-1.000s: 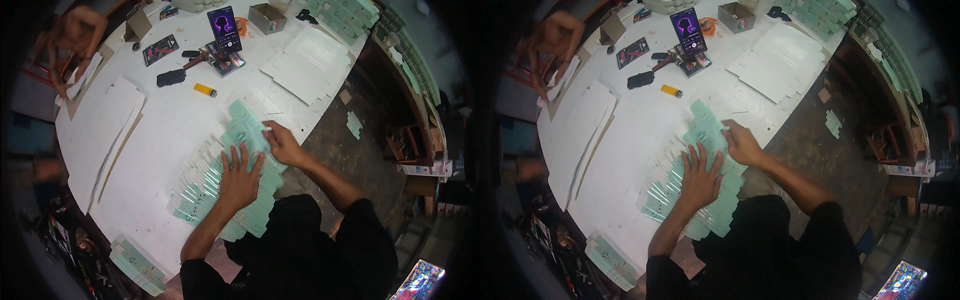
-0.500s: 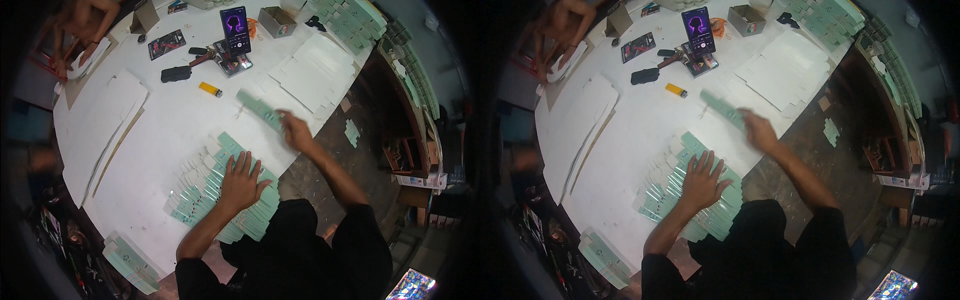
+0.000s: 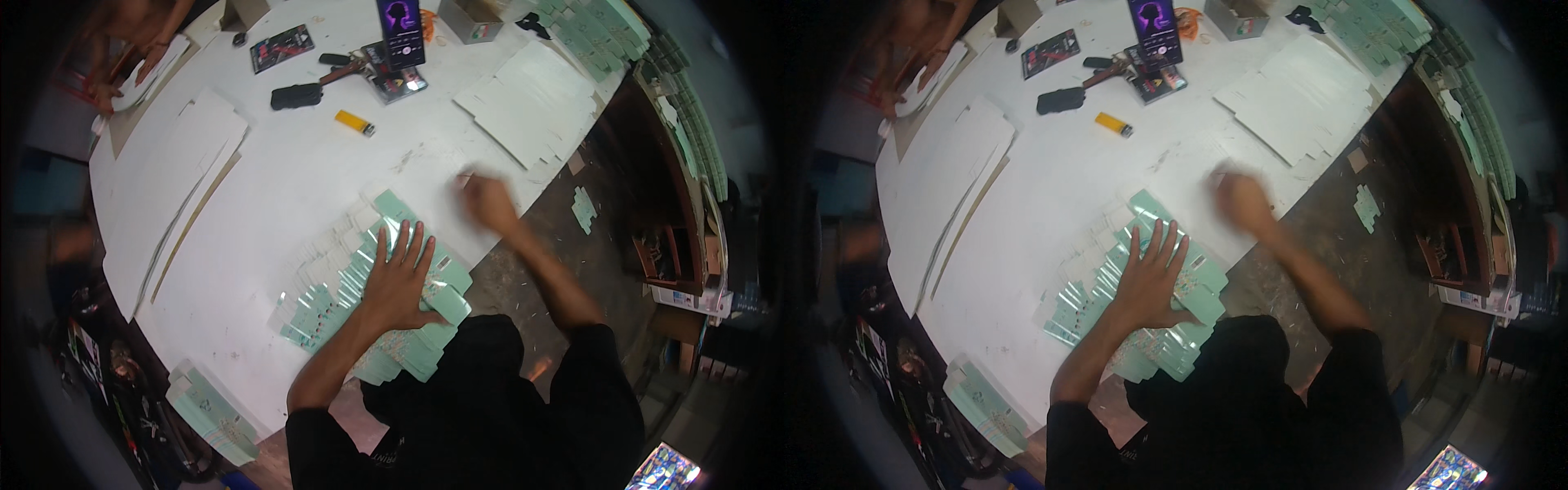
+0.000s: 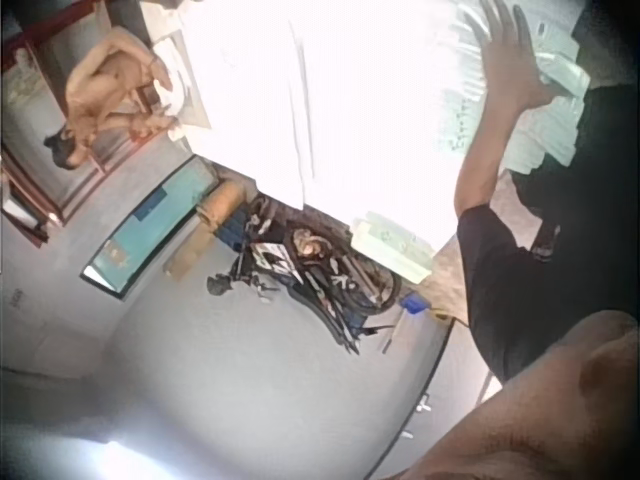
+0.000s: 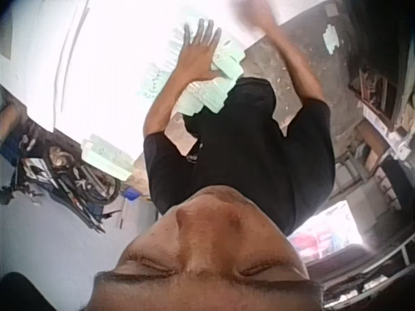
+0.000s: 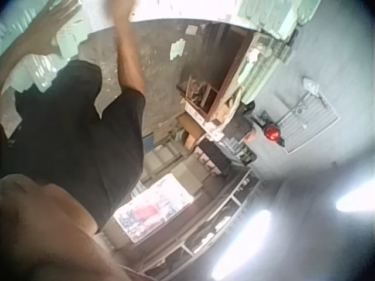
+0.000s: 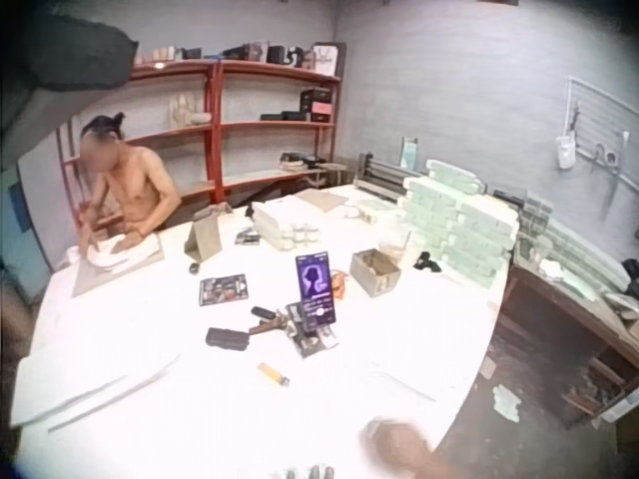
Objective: The person repeatedly picks up light green paper sheets from a table and stacks them into a neat pile. The person aligns the edges and smooths the stack multiple times. The person then moves the completed stack to another table.
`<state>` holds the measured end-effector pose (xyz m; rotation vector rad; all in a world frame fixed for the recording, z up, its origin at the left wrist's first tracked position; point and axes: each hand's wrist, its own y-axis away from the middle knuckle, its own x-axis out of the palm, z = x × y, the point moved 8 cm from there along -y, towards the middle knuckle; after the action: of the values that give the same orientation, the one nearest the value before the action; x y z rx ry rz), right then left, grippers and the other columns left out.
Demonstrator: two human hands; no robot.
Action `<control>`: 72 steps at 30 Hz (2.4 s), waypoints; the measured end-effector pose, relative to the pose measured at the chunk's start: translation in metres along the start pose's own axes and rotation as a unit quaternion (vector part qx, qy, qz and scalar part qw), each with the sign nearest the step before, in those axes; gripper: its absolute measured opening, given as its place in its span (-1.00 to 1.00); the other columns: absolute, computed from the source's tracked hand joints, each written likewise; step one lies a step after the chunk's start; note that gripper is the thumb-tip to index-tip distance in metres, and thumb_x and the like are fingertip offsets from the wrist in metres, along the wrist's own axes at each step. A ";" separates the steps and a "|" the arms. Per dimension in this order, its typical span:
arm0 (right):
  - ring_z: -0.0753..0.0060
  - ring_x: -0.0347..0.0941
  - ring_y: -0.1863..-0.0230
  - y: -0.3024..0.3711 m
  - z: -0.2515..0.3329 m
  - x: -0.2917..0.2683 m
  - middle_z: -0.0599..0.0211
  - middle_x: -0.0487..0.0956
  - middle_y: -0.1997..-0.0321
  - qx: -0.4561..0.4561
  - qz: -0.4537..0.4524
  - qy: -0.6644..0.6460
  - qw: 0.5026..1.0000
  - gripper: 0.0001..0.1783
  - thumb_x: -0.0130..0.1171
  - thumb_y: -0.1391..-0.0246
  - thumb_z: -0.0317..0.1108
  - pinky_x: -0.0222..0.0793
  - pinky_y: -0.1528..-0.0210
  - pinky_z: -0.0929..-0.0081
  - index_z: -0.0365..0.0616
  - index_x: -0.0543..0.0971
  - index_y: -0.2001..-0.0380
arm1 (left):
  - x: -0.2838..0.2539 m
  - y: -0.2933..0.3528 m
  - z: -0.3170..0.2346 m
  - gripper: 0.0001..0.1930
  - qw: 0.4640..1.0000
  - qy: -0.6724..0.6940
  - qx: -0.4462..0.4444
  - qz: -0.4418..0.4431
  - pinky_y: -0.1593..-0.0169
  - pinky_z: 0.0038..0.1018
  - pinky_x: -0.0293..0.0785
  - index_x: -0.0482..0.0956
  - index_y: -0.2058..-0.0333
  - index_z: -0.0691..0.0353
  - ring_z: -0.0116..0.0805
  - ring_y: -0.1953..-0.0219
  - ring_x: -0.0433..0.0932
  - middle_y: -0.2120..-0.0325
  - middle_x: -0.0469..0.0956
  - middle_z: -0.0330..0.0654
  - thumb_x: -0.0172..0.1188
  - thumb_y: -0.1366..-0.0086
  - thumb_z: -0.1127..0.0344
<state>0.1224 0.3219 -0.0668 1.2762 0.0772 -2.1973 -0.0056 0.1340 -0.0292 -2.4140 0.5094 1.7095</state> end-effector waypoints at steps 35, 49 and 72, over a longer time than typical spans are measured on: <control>-0.20 0.62 0.20 0.011 0.016 -0.028 -0.15 0.59 0.14 -0.162 -0.199 0.171 0.951 -0.54 0.13 -0.27 -0.43 0.55 0.09 -0.01 -0.25 0.52 -0.23 | 0.010 0.007 0.000 -0.37 0.995 0.009 -0.040 -0.091 -0.49 0.34 -0.12 0.35 -0.45 -0.03 0.32 -0.46 0.23 -0.33 0.40 0.29 0.13 -0.47 -0.01; -0.33 0.29 -0.42 -0.025 -0.081 -0.099 -0.30 0.41 -0.38 -0.019 -0.339 0.246 0.908 -0.14 0.24 -0.33 -0.05 0.07 -0.49 -0.33 -0.11 0.15 -0.54 | -0.013 -0.002 -0.014 0.07 0.999 0.038 0.006 -0.025 -0.53 0.34 -0.28 0.32 -0.45 0.06 0.16 -0.58 -0.01 -0.52 0.14 0.09 0.24 -0.14 -0.55; 0.00 0.55 -0.11 0.125 0.082 0.030 0.06 0.66 0.02 -0.257 -0.123 -0.051 0.957 -0.54 0.39 -0.11 -0.42 0.52 -0.09 0.14 -0.26 0.64 -0.10 | 0.012 0.002 0.005 -0.27 0.997 0.041 -0.056 -0.042 -0.55 0.24 -0.24 0.30 -0.45 0.20 0.22 -0.57 -0.02 -0.51 0.12 0.13 0.07 -0.47 -0.14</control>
<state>0.1119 0.1778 -0.0172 0.8932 0.7507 -2.2330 -0.0073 0.1314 -0.0422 -2.5531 0.3247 1.6526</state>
